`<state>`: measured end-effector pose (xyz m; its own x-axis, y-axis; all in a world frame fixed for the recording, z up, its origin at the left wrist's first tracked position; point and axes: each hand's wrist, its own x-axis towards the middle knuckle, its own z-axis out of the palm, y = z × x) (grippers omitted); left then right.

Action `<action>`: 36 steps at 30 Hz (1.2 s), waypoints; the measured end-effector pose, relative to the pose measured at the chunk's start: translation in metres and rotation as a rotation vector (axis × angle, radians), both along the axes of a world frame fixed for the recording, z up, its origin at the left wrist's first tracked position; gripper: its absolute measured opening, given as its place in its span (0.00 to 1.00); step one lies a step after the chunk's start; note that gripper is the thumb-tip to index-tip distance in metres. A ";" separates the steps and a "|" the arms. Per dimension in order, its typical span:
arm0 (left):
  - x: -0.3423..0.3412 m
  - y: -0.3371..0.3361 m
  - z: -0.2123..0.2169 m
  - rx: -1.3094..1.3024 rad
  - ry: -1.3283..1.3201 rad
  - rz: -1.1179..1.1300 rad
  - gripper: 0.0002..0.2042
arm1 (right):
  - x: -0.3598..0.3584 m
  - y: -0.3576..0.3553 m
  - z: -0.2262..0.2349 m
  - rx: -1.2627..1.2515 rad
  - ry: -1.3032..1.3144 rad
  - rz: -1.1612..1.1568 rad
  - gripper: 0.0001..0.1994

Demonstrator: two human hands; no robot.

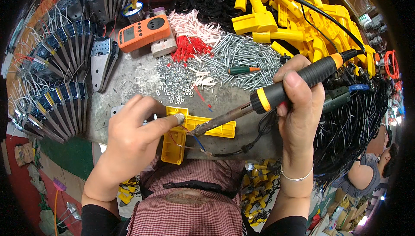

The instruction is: The person assembles wires and metal plates into a yellow plastic housing at a workbench, soldering the connections with a soldering iron and securing them with screws using an electric screwdriver.

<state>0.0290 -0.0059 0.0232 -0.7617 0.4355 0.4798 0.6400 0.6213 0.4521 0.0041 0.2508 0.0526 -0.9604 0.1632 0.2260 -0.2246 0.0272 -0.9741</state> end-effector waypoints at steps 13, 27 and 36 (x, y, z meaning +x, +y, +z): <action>0.017 -0.017 -0.005 0.178 -0.170 0.012 0.20 | 0.012 -0.013 -0.002 -0.005 -0.001 0.061 0.19; 0.017 -0.019 -0.010 0.185 -0.124 -0.033 0.21 | 0.012 -0.022 -0.001 -0.009 -0.005 0.094 0.17; 0.009 -0.032 -0.013 0.088 -0.012 0.121 0.21 | 0.011 -0.014 -0.005 -0.007 0.010 0.089 0.16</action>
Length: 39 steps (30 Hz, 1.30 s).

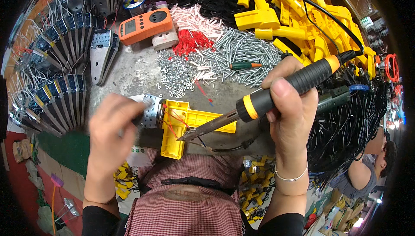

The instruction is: The person assembles wires and metal plates into a yellow plastic housing at a workbench, soldering the connections with a soldering iron and securing them with screws using an electric screwdriver.

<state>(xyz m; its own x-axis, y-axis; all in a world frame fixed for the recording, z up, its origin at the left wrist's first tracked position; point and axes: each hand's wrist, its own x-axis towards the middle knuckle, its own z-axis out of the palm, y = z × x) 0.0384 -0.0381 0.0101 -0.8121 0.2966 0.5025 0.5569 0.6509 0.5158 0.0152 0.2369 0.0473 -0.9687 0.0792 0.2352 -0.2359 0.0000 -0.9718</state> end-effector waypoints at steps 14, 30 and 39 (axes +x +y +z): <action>0.003 0.021 -0.033 0.040 0.271 -0.287 0.13 | -0.038 0.010 0.018 -0.095 0.137 -0.215 0.09; -0.013 0.044 -0.038 0.042 0.206 -0.299 0.19 | -0.254 -0.045 -0.101 0.401 0.462 0.012 0.19; -0.021 0.020 -0.050 0.178 0.117 -0.260 0.17 | -0.034 -0.002 -0.022 0.921 0.088 0.443 0.15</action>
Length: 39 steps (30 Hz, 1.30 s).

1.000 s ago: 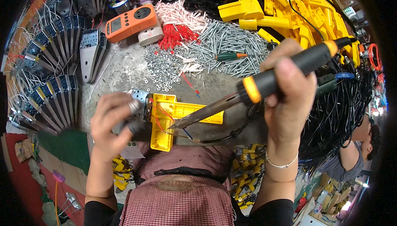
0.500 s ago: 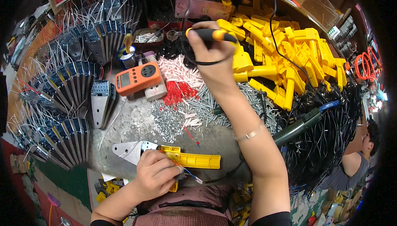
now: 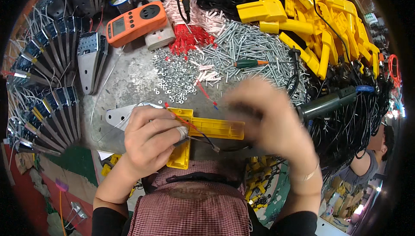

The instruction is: The person assembles wires and metal plates into a yellow plastic housing at a workbench, soldering the connections with a soldering iron and securing them with screws using an electric screwdriver.

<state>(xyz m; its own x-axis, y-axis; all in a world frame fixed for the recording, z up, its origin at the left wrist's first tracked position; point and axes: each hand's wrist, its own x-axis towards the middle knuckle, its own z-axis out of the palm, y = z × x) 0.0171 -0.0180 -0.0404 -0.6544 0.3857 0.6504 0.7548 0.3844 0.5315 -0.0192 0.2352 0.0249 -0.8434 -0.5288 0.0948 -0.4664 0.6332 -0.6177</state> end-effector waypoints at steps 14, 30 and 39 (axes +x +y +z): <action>0.010 0.002 0.007 -0.049 -0.091 0.060 0.16 | 0.059 -0.026 -0.026 -0.456 -0.378 -0.252 0.09; -0.023 0.011 0.017 -0.004 -0.513 -0.213 0.12 | 0.051 -0.024 -0.024 -0.628 -0.511 -0.372 0.05; -0.013 0.011 0.012 0.027 -0.486 -0.077 0.09 | 0.047 -0.028 -0.033 -0.537 -0.407 -0.347 0.07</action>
